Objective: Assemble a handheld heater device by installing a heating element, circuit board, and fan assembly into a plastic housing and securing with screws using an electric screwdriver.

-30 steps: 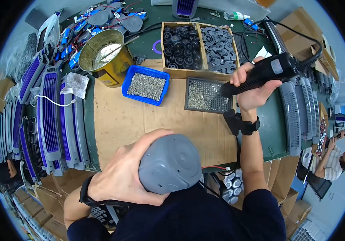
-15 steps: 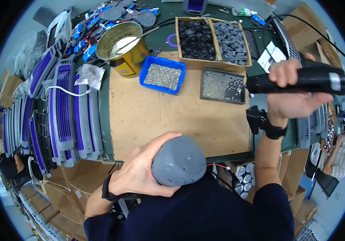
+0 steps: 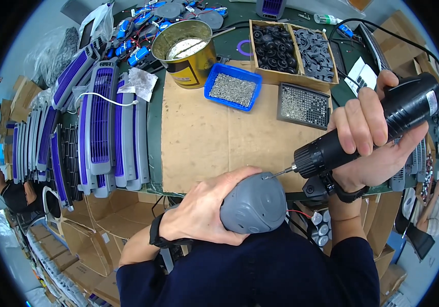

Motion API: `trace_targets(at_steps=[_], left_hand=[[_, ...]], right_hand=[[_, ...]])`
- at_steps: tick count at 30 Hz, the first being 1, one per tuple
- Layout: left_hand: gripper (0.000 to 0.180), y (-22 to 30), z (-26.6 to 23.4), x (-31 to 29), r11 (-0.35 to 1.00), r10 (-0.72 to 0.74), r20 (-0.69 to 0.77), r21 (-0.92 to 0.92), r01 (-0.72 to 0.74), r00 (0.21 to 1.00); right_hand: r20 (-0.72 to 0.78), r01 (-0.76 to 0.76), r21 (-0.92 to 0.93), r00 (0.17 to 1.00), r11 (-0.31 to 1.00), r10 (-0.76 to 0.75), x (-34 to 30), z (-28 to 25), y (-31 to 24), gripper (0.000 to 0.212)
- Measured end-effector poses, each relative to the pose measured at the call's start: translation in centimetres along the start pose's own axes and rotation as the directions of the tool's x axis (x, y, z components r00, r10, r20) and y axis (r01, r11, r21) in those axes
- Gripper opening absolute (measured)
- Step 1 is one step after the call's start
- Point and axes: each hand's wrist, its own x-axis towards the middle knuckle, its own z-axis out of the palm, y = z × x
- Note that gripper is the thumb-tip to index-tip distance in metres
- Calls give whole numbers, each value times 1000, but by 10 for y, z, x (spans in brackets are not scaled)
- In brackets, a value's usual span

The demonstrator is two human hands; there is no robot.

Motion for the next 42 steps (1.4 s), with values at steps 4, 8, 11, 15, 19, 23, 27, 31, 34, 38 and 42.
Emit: trace_targets(at_steps=[4,8,11,15,19,23,27,31,34,38,42], left_hand=[[91,0,0,-1,1000,-6,-1,8,6,1000],[91,-1,1,-2,1000,-15,17,-15,15,1000],[91,-2,1,-2,1000,-25,20,-18,26,999],[92,-1,0,-2,999,-32,25,-11,33,999],[92,-2,2,-2,999,-32,26,-9,32,999],[93,-3,2,-3,1000,-17,23,6,17,1000],[92,-3,3,-4,1000,-4,4,3,4,1000],[91,-3,3,-3,1000,-24,16,4,24,1000],[90,-1,3,0,1000,-23,29,-7,24,999],[90,2,3,3,997,-71,51,-14,72,996],[91,2,1,6,999,-36,63,6,35,997]], right_hand=[[27,-13,-25,1000,1000,14,0,1,2,63],[10,-9,-62,1000,998,9,-1,3,4,63],[59,-13,-51,998,999,16,-1,0,7,63],[62,-17,-45,998,999,19,0,-2,8,63],[66,-14,-43,998,999,17,-1,-1,8,63],[76,-9,-30,997,1000,12,-2,-3,10,63],[68,-27,-21,997,999,28,-3,-2,9,58],[106,-46,14,993,999,44,0,-5,11,51],[123,-58,28,991,998,54,-1,-9,15,51],[78,-53,65,996,996,48,-2,-13,16,50],[130,3,67,991,998,-12,4,-27,6,58]])
